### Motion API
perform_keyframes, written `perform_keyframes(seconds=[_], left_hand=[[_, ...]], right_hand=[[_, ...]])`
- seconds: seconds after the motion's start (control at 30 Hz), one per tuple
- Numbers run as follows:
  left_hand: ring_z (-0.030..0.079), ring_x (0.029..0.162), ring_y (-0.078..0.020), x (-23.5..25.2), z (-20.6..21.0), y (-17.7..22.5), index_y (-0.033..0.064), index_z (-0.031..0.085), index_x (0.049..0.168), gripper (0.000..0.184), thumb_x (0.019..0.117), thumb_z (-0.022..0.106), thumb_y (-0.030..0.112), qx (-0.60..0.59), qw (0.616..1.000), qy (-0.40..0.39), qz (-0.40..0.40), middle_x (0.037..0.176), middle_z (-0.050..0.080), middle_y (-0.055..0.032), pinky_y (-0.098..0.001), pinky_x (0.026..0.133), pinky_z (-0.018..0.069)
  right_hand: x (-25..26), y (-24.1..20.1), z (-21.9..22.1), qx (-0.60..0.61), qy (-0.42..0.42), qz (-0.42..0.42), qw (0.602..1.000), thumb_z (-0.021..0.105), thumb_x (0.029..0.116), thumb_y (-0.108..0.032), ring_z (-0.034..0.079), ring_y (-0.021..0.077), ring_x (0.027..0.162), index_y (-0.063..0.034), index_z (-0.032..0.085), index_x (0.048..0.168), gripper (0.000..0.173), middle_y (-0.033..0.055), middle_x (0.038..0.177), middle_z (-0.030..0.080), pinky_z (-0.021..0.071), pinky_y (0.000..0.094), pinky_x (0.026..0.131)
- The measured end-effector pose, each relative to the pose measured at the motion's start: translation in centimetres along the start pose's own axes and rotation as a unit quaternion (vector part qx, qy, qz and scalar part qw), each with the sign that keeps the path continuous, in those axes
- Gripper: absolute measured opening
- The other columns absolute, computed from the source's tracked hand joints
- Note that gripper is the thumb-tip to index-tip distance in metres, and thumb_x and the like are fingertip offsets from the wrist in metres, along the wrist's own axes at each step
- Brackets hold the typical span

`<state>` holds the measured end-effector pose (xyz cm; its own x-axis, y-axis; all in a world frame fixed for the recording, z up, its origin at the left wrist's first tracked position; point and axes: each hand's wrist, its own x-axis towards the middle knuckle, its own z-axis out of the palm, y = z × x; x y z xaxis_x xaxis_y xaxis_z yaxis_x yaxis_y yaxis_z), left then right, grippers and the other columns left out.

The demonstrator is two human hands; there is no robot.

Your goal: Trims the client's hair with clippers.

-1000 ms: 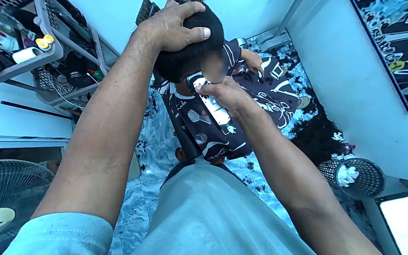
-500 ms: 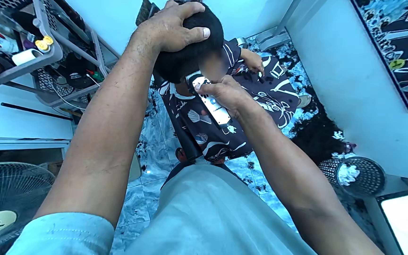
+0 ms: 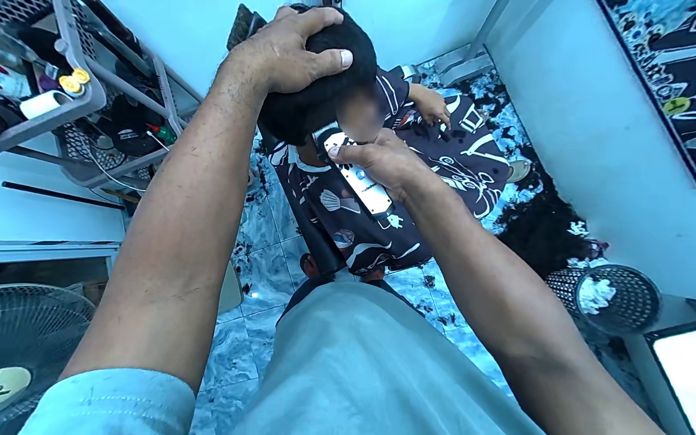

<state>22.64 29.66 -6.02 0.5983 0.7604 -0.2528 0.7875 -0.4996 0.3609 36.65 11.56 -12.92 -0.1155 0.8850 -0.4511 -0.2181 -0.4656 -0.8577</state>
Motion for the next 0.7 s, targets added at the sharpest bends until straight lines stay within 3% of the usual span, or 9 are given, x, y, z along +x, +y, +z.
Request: perform_keyframes(seconds=[0.1,0.33,0.43,0.53,0.7], left_hand=[[0.045,0.144,-0.0261,0.2,0.2,-0.2,0.0435,0.043,0.154,0.074,0.0885,0.054,0.077,-0.006,1.0,0.0,0.003,0.159,0.042,-0.0099,-0.059,0.114,0.0384],[0.043,0.145,-0.0275,0.2,0.0,-0.3,0.0432,0.043,0.154,0.077,0.0875,0.053,0.079,0.008,1.0,-0.001,0.01,0.16,0.041,-0.01,-0.0611,0.114,0.0367],[0.042,0.145,-0.0331,0.2,0.0,-0.1,0.0406,0.044,0.154,0.076,0.088,0.055,0.077,0.006,0.999,0.012,0.032,0.159,0.041,-0.0127,-0.0653,0.113,0.0365],[0.042,0.145,-0.0337,0.2,0.1,-0.2,0.0423,0.044,0.154,0.076,0.0872,0.055,0.077,0.009,1.0,0.013,0.021,0.16,0.041,-0.0115,-0.0668,0.112,0.0367],[0.041,0.145,-0.0327,0.4,0.0,-0.2,0.0432,0.044,0.153,0.074,0.0879,0.056,0.076,0.006,1.0,0.014,0.02,0.16,0.04,-0.0112,-0.0668,0.111,0.0367]], right_hand=[[0.1,-0.2,-0.1,0.011,-0.014,-0.021,1.0,0.071,0.0978,-0.022,0.072,0.0273,0.07,0.0006,0.063,0.12,0.032,0.0169,0.097,0.07,0.0651,0.0437,0.06],[-0.1,-0.8,-0.3,-0.007,-0.027,-0.016,0.999,0.071,0.0977,-0.022,0.072,0.0271,0.071,0.0012,0.063,0.116,0.031,0.0169,0.096,0.07,0.0652,0.0442,0.061],[-0.2,0.6,-1.7,-0.129,0.034,-0.031,0.991,0.079,0.09,-0.027,0.072,0.025,0.071,0.0005,0.068,0.108,0.035,0.0149,0.089,0.071,0.064,0.0462,0.064],[0.2,1.7,-2.8,-0.256,0.12,-0.069,0.957,0.08,0.0826,-0.042,0.069,0.0208,0.075,-0.0078,0.068,0.106,0.043,0.0072,0.085,0.07,0.0582,0.0482,0.07],[0.5,1.2,-3.0,-0.201,0.133,-0.062,0.968,0.082,0.0826,-0.041,0.069,0.022,0.07,-0.0049,0.069,0.102,0.043,0.0093,0.081,0.07,0.0587,0.0471,0.066]])
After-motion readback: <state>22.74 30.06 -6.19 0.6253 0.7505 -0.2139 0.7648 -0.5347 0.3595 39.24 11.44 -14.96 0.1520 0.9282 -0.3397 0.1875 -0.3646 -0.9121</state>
